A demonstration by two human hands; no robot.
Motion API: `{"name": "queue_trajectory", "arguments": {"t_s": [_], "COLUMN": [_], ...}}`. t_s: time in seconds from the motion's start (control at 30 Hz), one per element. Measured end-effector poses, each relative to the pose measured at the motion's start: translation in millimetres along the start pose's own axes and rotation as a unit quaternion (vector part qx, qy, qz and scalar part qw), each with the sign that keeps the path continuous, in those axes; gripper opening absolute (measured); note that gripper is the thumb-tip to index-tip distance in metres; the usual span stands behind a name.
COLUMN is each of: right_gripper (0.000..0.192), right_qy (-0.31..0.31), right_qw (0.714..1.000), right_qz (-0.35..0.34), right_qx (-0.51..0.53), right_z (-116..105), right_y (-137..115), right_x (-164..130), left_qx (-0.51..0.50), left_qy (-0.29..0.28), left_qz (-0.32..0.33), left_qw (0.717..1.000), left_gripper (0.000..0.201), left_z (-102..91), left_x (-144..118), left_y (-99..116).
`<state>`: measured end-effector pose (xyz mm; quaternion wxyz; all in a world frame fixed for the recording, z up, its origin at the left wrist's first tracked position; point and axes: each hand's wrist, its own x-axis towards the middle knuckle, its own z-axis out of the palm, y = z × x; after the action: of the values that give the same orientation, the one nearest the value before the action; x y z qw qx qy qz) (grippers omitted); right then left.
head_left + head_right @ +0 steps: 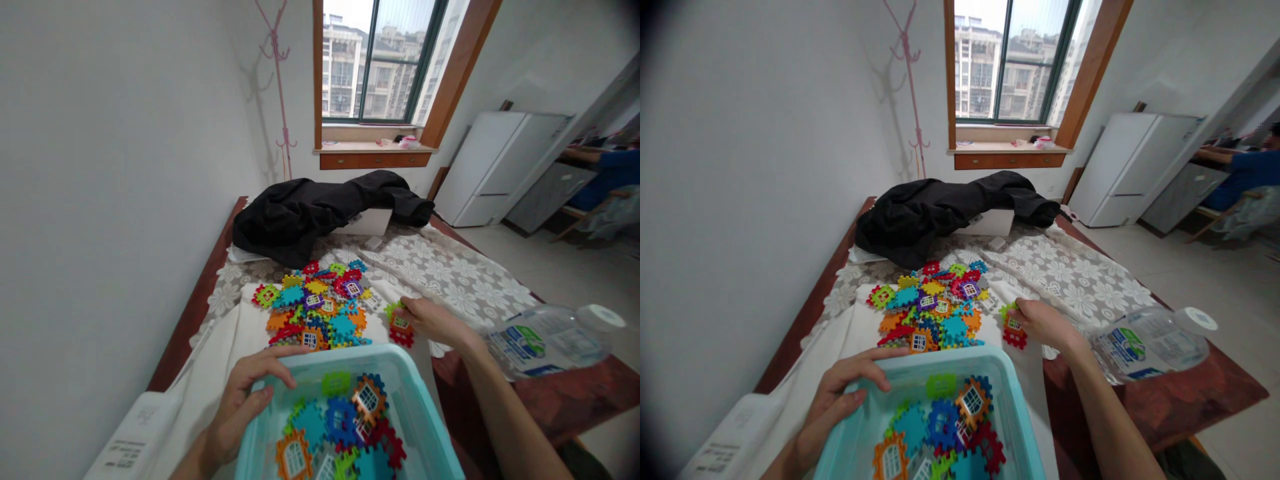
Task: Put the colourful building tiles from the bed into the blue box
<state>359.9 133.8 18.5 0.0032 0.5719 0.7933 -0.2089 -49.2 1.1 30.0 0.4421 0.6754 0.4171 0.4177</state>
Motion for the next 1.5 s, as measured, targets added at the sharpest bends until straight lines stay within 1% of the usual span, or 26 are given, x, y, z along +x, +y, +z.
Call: {"name": "queue_trajectory", "arguments": {"t_s": [0.1,0.27,0.37,0.53,0.57,0.63,0.7,0.73,0.77,0.83,0.87,0.9,0.93,1.0,1.03,1.07,1.1,1.13,1.17,1.23,1.27,1.3,1.37,1.4,1.43,1.5], "right_gripper": [0.030,0.030,0.026,0.008,0.008,0.015,0.023,0.027,0.030,0.032,0.033,0.034,0.036,0.045,0.050,0.053,0.054,0.052,0.049,0.040,0.037,0.040,0.063,0.069,0.069,0.056], "right_qy": [-0.011,-0.010,-0.018,-0.009,-0.005,0.011,0.044,0.070,0.098,0.137,0.140,0.131,0.107,0.036,0.010,0.000,0.007,0.034,0.073,0.147,0.167,0.173,0.156,0.141,0.126,0.114], "right_qw": [1.000,1.000,0.997,0.983,0.982,0.979,0.970,0.958,0.939,0.881,0.850,0.825,0.809,0.799,0.800,0.801,0.804,0.808,0.817,0.850,0.872,0.896,0.935,0.948,0.957,0.962], "right_qz": [-0.002,-0.010,-0.047,-0.123,-0.127,-0.123,-0.114,-0.111,-0.109,-0.117,-0.133,-0.157,-0.190,-0.269,-0.301,-0.325,-0.339,-0.340,-0.325,-0.276,-0.253,-0.236,-0.225,-0.227,-0.228,-0.241], "right_qx": [0.006,0.010,0.057,0.133,0.143,0.164,0.210,0.253,0.310,0.436,0.489,0.527,0.546,0.536,0.519,0.502,0.489,0.480,0.470,0.425,0.385,0.335,0.224,0.171,0.125,0.067], "right_z": [1,7,7,-1,-3,-6,-5,-4,-2,2,4,6,7,6,4,3,1,1,2,8,14,22,39,48,56,67], "right_y": [0,-4,-10,-20,-21,-22,-22,-23,-26,-33,-38,-44,-50,-61,-64,-67,-68,-67,-66,-61,-58,-57,-56,-57,-59,-64], "right_x": [-4,-7,-7,-6,-5,0,5,7,7,3,-2,-8,-16,-28,-33,-35,-34,-31,-25,-11,-3,5,17,22,25,28], "left_qx": [-0.010,-0.010,-0.008,-0.003,-0.004,-0.008,-0.012,-0.013,-0.012,-0.008,-0.004,0.000,0.004,0.011,0.013,0.014,0.015,0.016,0.017,0.016,0.014,0.010,0.003,0.002,0.002,0.001], "left_qy": [0.000,0.012,0.009,0.013,0.013,0.014,0.012,0.010,0.008,0.004,0.004,0.006,0.009,0.015,0.016,0.015,0.014,0.011,0.009,0.002,0.000,-0.001,0.000,0.001,0.002,0.001], "left_qz": [0.001,-0.008,-0.008,-0.003,-0.003,-0.002,-0.001,0.000,0.002,0.009,0.012,0.013,0.014,0.012,0.011,0.011,0.013,0.015,0.017,0.021,0.022,0.022,0.023,0.024,0.026,0.033], "left_qw": [1.000,1.000,1.000,1.000,1.000,1.000,1.000,1.000,1.000,1.000,1.000,1.000,1.000,1.000,1.000,1.000,1.000,1.000,1.000,1.000,1.000,1.000,1.000,1.000,1.000,0.999], "left_gripper": [0.028,0.029,0.029,0.030,0.029,0.028,0.028,0.028,0.028,0.028,0.028,0.028,0.028,0.027,0.027,0.027,0.027,0.027,0.028,0.030,0.030,0.030,0.029,0.029,0.029,0.028], "left_z": [0.4,1.8,1.7,2.2,2.4,2.8,2.9,2.8,2.7,2.4,2.3,2.2,2.2,2.3,2.3,2.3,2.2,2.2,2.2,2.2,2.3,2.4,2.4,2.3,2.2,1.9], "left_x": [0,0,-1,-1,-1,-1,-1,0,0,-1,-1,-1,-2,-4,-4,-4,-4,-4,-3,-2,-1,-1,0,0,0,1], "left_y": [1,2,2,4,5,6,7,7,7,7,7,7,6,4,3,3,3,3,4,5,6,7,7,7,6,5]}}
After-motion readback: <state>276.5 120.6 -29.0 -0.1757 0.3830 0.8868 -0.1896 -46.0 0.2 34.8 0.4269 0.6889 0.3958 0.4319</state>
